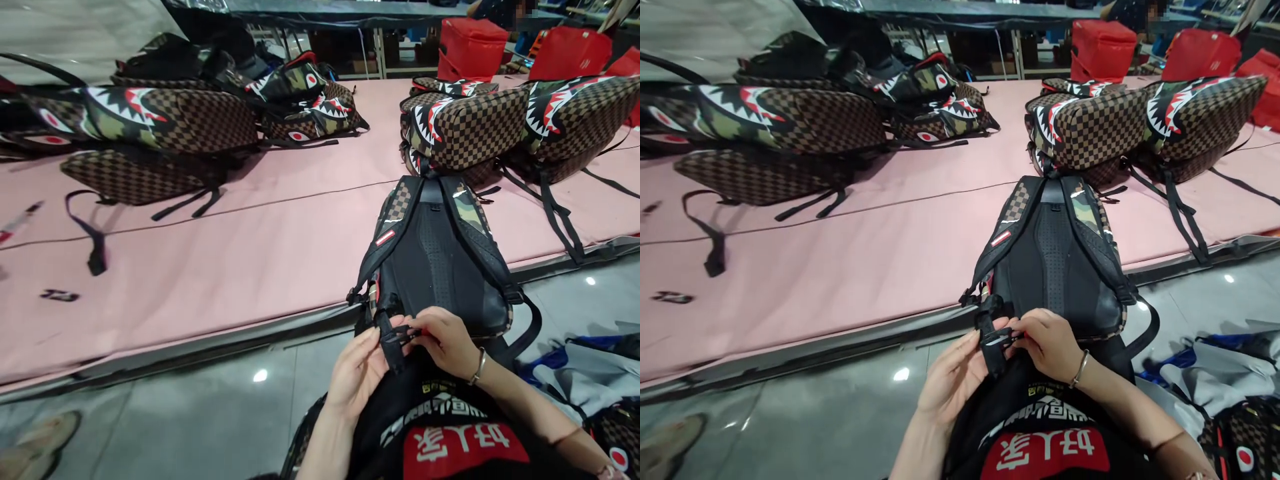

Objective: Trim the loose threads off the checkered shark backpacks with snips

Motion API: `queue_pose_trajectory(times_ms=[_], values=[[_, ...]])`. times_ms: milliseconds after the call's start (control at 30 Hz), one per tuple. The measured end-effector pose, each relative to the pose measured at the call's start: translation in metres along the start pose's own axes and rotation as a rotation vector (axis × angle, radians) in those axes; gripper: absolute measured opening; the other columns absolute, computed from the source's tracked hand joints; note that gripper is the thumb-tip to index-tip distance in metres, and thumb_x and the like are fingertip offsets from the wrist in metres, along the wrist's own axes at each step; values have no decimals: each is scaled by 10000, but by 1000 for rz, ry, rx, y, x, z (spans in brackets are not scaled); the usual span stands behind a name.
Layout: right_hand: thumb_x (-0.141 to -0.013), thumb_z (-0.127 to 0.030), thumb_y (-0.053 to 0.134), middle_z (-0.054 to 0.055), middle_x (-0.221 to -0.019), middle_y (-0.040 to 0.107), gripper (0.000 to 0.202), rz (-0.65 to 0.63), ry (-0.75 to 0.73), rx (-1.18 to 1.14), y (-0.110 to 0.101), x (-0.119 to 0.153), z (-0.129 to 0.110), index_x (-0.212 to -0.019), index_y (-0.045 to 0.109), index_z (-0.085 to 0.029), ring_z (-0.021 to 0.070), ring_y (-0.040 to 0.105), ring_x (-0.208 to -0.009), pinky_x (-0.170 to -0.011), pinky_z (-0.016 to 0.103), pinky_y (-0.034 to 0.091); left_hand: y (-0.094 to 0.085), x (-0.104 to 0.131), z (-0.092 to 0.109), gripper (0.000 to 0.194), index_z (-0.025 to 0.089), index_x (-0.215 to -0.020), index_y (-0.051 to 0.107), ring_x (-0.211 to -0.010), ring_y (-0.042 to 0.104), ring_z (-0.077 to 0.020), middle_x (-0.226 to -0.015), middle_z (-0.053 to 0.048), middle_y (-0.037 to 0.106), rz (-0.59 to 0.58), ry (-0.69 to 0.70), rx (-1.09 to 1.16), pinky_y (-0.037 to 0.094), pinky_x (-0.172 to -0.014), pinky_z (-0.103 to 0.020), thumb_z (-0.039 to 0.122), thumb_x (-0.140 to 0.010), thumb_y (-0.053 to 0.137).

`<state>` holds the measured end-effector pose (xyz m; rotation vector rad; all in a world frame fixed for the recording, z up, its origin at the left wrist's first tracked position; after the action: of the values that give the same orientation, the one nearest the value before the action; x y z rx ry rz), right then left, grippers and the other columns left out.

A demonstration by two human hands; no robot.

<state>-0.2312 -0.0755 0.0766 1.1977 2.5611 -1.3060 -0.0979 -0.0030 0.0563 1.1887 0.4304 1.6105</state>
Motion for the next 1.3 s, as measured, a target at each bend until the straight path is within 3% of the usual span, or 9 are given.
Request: queue_pose_trajectory(times_ms=[300, 600, 833, 967, 1167, 1300], values=[[-811, -215, 447, -6, -829, 575, 132, 71, 43, -12, 0, -2, 3, -884, 549, -176, 17, 483, -797, -724, 160, 387, 0, -4, 0, 295, 78, -1043, 627, -1109, 482, -292, -1147, -157, 553, -18, -46, 96, 368, -964, -474, 174, -831, 445], [-813, -258, 452, -17, -911, 566, 168, -58, 55, 43, 5, -1, -1, -953, 536, -216, 22, 472, -864, -768, 161, 382, 1, -8, -5, 293, 73, -1053, 617, -1122, 472, -284, -1171, -162, 535, -14, -32, 80, 395, -947, -432, 161, -829, 450], [-800, -219, 473, -13, -852, 586, 120, 33, -7, 106, 7, -2, 0, -877, 562, -194, 27, 472, -795, -723, 168, 359, 2, -8, -7, 289, 63, -1057, 609, -1111, 484, -273, -1151, -166, 547, 19, -41, 87, 390, -957, -426, 139, -833, 444], [-791, -195, 479, -5, -812, 579, 102, 85, 9, 46, 2, -2, 2, -859, 551, -168, 19, 478, -774, -708, 156, 372, 5, -9, -4, 297, 44, -1064, 601, -1116, 479, -274, -1147, -171, 548, 14, -49, 122, 382, -965, -430, 144, -842, 430], [-780, -221, 502, -5, -817, 575, 106, 25, -16, -4, -1, -2, 2, -863, 540, -168, 18, 491, -789, -719, 150, 389, 4, -7, -6, 302, 44, -1072, 596, -1134, 465, -259, -1163, -162, 538, 12, -50, 148, 358, -990, -420, 138, -852, 412], [-762, -215, 529, -9, -832, 572, 159, 112, 5, -152, -12, -3, 3, -914, 524, -166, -2, 504, -793, -726, 120, 405, 6, -4, -7, 325, 71, -1093, 592, -1133, 469, -243, -1196, -128, 522, -36, -80, 211, 350, -998, -415, 164, -867, 378]])
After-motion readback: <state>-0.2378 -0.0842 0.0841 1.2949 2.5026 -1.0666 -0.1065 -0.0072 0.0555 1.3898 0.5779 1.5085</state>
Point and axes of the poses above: each hand's wrist, its own x-axis away from the middle knuckle, its own y-axis out of the palm, z = x × y, the point moved 4 cm from there along -x, towards the middle knuckle
